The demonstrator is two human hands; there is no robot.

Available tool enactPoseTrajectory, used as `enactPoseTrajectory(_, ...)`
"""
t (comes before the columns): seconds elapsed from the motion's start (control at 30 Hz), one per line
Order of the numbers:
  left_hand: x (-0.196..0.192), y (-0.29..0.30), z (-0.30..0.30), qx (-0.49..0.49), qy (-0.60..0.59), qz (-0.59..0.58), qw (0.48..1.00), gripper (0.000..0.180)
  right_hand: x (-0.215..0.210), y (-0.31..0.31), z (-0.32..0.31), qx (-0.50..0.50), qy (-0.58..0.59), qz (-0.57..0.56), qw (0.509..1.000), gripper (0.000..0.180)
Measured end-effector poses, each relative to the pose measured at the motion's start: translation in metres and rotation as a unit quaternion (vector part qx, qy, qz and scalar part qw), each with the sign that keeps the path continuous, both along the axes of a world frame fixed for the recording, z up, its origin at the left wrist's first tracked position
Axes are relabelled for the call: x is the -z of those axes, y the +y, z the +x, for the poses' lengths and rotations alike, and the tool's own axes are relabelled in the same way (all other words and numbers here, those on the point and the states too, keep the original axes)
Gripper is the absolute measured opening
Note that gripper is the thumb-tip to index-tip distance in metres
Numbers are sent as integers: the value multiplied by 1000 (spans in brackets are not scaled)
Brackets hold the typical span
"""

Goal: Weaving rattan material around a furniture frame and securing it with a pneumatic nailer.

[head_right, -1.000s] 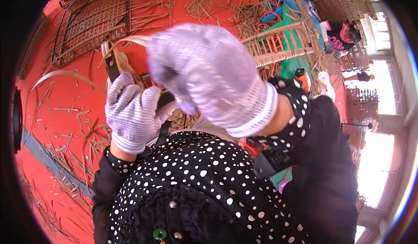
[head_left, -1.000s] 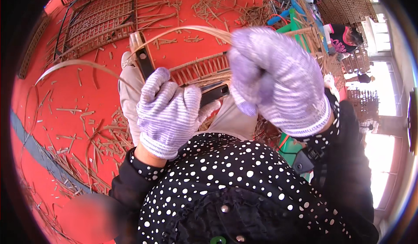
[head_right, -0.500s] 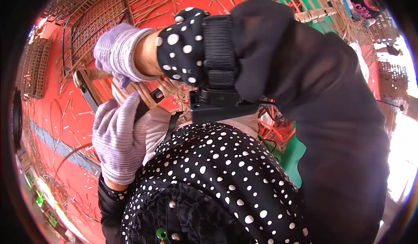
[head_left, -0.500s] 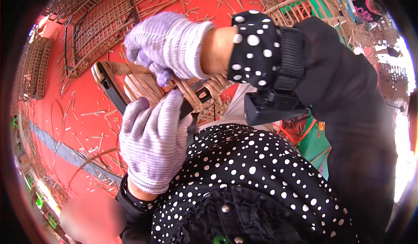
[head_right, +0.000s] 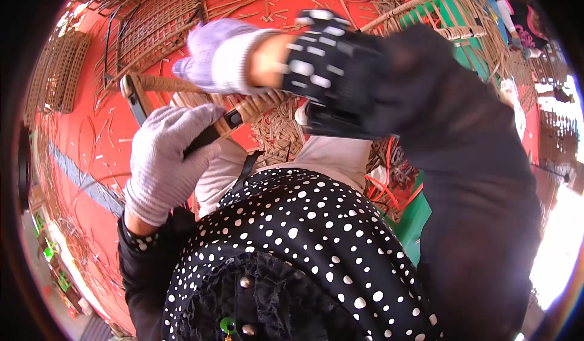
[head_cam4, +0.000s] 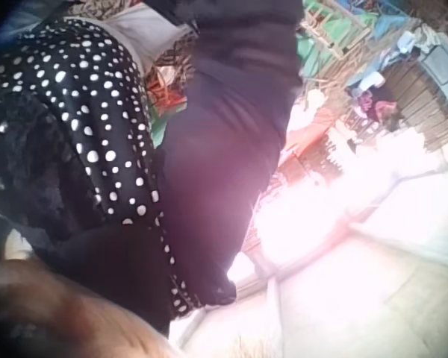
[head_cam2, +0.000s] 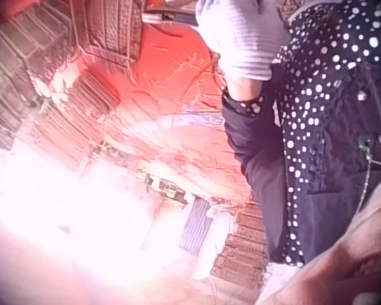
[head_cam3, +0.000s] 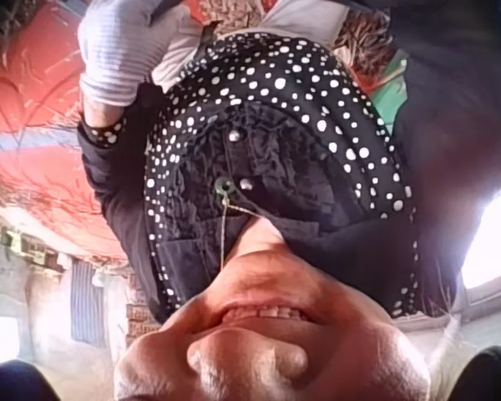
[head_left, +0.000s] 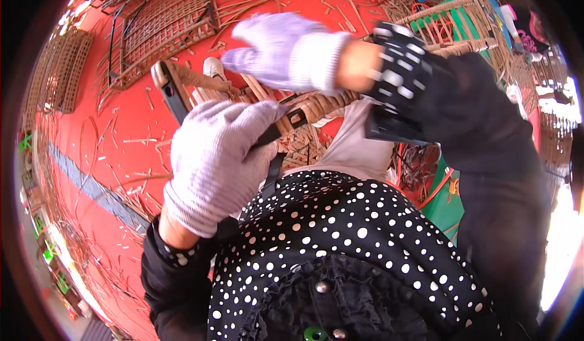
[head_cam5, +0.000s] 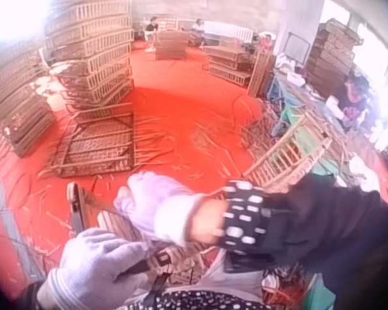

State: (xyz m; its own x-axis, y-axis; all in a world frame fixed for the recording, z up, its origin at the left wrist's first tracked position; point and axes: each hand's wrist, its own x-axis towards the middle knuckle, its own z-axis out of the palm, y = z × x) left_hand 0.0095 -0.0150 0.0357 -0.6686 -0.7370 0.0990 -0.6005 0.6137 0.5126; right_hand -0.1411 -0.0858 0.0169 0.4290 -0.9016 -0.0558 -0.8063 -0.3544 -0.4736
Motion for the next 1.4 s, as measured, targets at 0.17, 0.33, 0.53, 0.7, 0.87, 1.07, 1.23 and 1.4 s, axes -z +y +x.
enactPoseTrajectory(0.17, 0, -19, 1, 3, 2, 19, 1000, 31, -20, 65, -38, -104, -182, -88, 974, 39)
enactPoseTrajectory(0.33, -10, -58, 1, 41, -69, 168, 983, 28, 1, 46, -35, -97, -220, -134, 961, 31)
enactPoseTrajectory(0.53, -26, -78, 8, 89, -102, 303, 943, 34, -9, 39, -26, -136, -138, -141, 971, 24)
enactPoseTrajectory(0.7, -44, -47, 34, -113, 63, -110, 985, 19, -16, 30, -25, -113, -152, -32, 981, 21)
enactPoseTrajectory(0.87, 13, 28, 23, -80, 199, -43, 976, 15, -24, 15, -29, -119, -139, 15, 983, 22)
enactPoseTrajectory(1.07, 39, 21, -2, -170, 341, 281, 881, 28, -16, 17, -27, -129, -167, 37, 977, 24)
enactPoseTrajectory(1.23, 22, 44, -13, -240, 312, 305, 867, 23, -8, 19, -31, -160, -188, -9, 969, 24)
enactPoseTrajectory(1.4, -43, 45, -14, -179, 389, 230, 874, 17, -11, 19, -38, -175, -149, -65, 971, 25)
